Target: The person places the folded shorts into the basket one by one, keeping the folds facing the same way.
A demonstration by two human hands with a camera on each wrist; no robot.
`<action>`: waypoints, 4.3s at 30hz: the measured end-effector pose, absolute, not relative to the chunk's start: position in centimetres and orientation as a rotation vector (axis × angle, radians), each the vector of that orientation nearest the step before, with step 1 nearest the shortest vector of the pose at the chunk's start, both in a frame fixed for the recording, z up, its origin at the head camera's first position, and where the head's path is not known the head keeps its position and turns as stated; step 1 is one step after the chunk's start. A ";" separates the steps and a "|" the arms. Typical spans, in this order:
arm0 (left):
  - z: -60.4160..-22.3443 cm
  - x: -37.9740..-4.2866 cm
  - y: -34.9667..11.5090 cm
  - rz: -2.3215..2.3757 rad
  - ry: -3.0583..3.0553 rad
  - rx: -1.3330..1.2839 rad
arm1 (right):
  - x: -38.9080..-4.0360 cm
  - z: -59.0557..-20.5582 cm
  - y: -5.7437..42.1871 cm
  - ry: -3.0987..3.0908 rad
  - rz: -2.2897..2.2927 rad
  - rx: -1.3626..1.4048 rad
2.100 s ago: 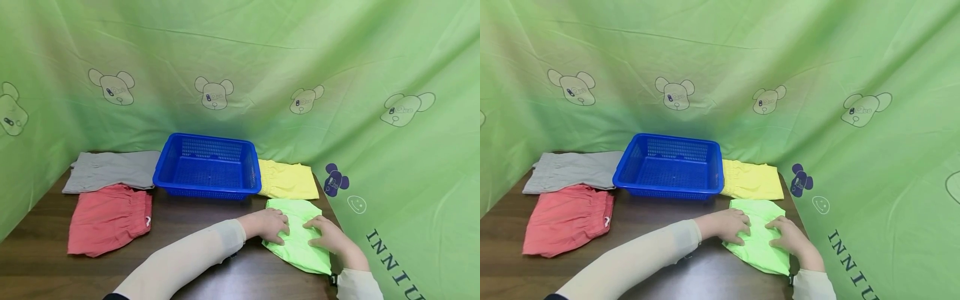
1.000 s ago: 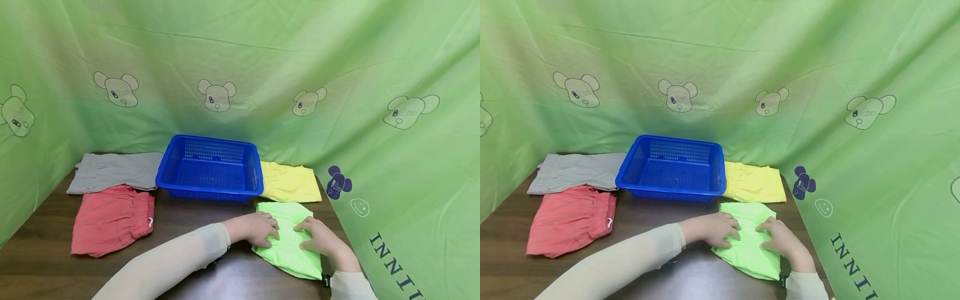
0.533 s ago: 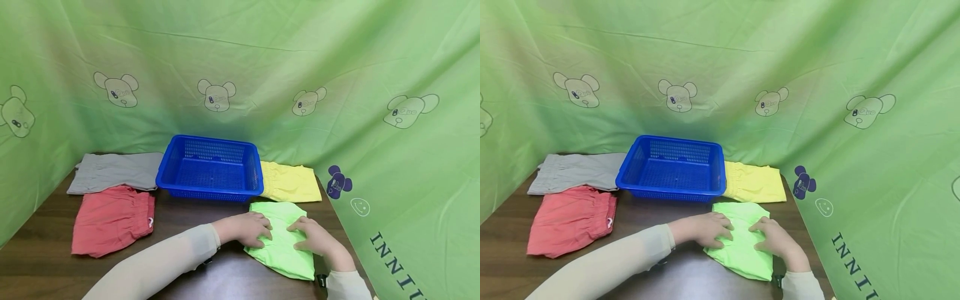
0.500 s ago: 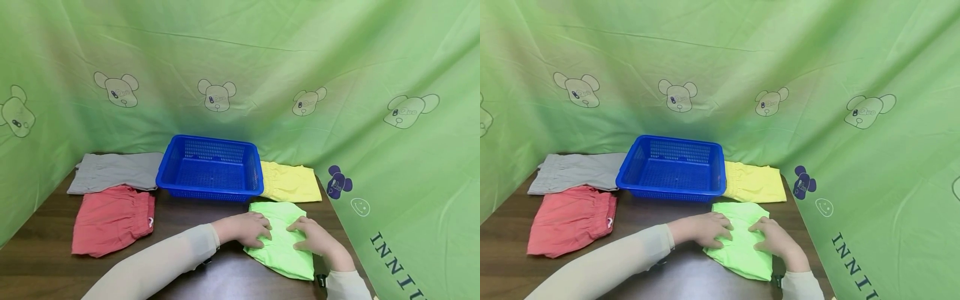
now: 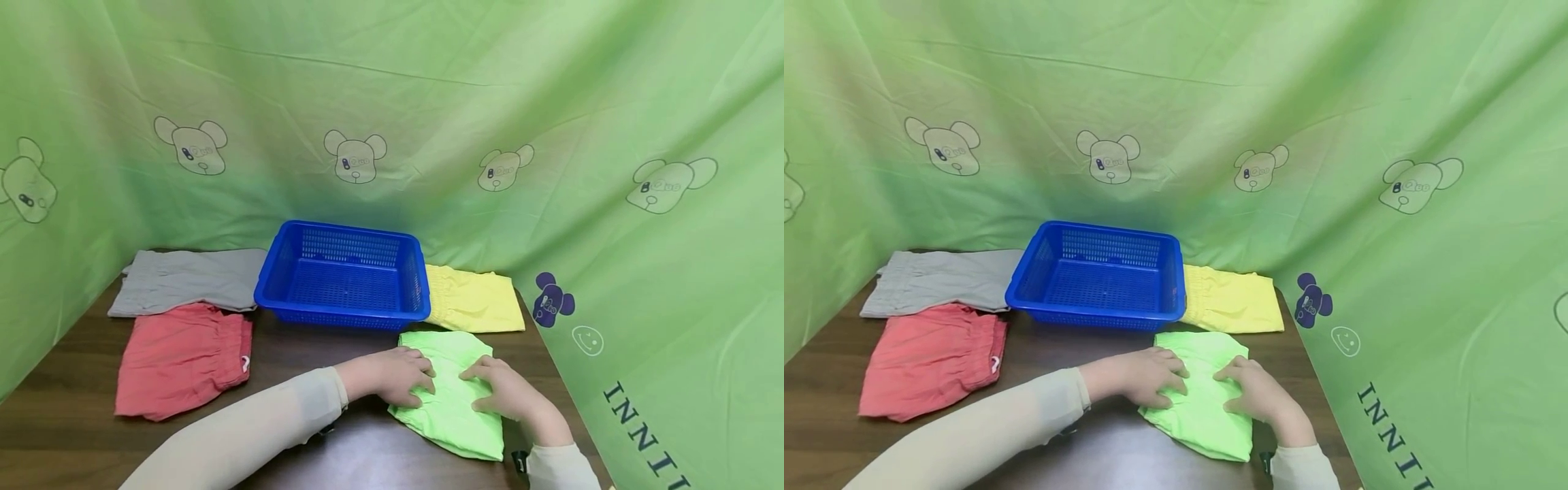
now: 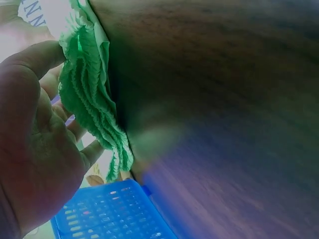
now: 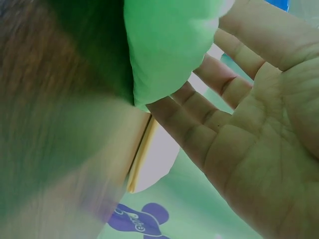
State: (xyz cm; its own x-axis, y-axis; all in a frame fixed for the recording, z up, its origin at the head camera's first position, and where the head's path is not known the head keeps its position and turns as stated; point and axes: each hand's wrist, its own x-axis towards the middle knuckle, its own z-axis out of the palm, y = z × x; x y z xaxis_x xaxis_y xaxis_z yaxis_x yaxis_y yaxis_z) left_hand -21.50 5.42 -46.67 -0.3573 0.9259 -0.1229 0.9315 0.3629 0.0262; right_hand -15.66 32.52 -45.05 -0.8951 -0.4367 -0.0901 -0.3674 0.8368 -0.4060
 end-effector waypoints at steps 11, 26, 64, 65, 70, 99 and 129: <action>-46.5 -21.7 3.2 -0.043 2.493 1.703 | -16.0 -44.9 30.8 2.835 -0.553 -0.694; -46.2 -21.2 1.2 -0.012 2.500 1.682 | -16.5 -44.8 29.0 2.822 -0.485 -0.738; -46.5 -20.3 -4.4 0.082 2.538 1.564 | -18.1 -45.0 24.0 2.776 -0.353 -0.933; -46.6 -20.3 -4.5 0.089 2.537 1.561 | -18.2 -45.0 23.9 2.778 -0.343 -0.939; -46.7 -20.3 -5.2 0.118 2.537 1.535 | -18.3 -45.0 23.1 2.784 -0.314 -0.957; -46.5 -19.3 -8.2 0.269 2.551 1.358 | -18.5 -45.1 19.9 2.780 -0.231 -1.022; -46.7 -18.4 -10.8 0.397 2.559 1.232 | -18.1 -45.8 18.6 2.782 -0.220 -1.057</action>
State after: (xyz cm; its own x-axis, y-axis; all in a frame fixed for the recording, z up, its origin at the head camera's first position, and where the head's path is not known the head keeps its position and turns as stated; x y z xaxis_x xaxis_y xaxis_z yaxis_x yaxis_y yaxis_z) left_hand -18.43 -10.78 -46.66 -0.6003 0.7901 -0.1244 0.7152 0.5999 0.3587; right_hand -18.11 18.56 -45.81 -0.7385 -0.6676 -0.0940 -0.6445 0.7400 -0.1922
